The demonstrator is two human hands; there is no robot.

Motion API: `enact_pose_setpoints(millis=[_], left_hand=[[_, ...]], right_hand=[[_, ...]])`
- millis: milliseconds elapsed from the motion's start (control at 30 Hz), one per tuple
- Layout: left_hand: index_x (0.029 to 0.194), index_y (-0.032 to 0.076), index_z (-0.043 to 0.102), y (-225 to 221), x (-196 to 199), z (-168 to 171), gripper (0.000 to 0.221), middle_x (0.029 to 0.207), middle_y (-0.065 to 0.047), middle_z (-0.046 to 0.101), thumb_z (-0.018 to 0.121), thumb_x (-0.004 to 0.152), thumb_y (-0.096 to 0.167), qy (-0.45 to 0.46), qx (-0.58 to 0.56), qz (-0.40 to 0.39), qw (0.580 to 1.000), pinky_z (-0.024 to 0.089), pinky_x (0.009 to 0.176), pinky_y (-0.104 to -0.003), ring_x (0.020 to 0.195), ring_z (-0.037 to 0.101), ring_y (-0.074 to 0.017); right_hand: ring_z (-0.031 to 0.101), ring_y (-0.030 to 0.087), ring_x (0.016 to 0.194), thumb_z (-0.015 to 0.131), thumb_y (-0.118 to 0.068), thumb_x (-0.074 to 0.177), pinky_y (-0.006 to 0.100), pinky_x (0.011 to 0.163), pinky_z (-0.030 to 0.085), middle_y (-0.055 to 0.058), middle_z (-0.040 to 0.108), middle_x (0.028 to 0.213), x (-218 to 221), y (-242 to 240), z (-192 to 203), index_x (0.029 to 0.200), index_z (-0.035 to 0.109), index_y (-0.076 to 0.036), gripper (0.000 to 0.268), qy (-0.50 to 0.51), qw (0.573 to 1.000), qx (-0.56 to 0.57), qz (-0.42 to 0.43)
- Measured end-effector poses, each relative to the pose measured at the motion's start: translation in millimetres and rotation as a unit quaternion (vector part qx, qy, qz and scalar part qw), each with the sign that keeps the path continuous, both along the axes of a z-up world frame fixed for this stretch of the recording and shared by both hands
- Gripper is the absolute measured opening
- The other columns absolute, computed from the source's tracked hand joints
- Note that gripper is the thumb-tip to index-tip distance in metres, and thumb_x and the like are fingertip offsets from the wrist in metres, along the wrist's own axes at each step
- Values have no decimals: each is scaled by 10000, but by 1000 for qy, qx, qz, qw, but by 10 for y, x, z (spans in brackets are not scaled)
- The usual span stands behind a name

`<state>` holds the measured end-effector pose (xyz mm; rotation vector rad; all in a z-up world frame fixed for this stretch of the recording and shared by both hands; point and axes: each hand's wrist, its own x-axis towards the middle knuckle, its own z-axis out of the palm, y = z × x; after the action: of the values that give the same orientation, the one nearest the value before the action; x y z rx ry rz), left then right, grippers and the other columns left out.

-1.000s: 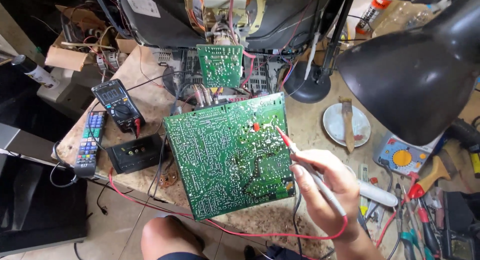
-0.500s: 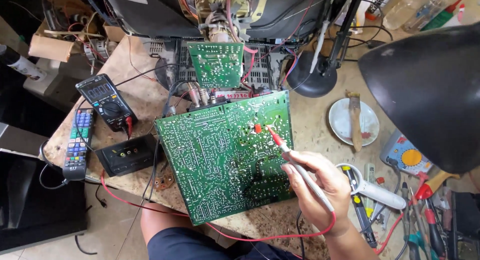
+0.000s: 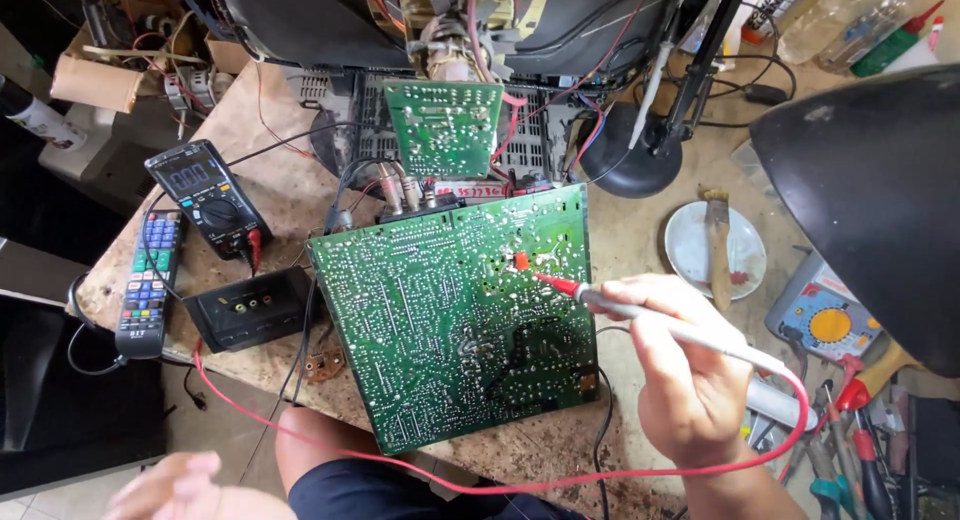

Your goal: Soldering components on a circuit board and testing electrical points with a multimeter.

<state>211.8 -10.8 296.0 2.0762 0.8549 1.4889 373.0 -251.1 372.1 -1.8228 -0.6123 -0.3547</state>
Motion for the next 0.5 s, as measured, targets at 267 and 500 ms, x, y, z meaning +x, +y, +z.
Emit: enact_pose_setpoints(millis=[267, 500], left_hand=[[1269, -32, 609, 655, -794, -2586, 465, 1292, -220, 551, 712, 883, 206, 321, -40, 67, 944, 464, 979, -504, 1196, 534, -412], [1402, 152, 629, 1135, -313, -2672, 685, 1450, -58, 582, 582, 810, 492, 646, -193, 7, 739, 463, 1099, -417, 1323, 519, -328]], right_hand=[[782, 273, 948, 592, -108, 951, 347, 880, 631, 160, 761, 1043, -98, -109, -333, 1062, 670, 1, 174, -22, 998, -62, 22], [770, 250, 867, 536, -130, 940, 330, 826, 609, 153, 767, 973, -102, 22, -245, 982, 686, -6, 199, -16, 995, -94, 25]])
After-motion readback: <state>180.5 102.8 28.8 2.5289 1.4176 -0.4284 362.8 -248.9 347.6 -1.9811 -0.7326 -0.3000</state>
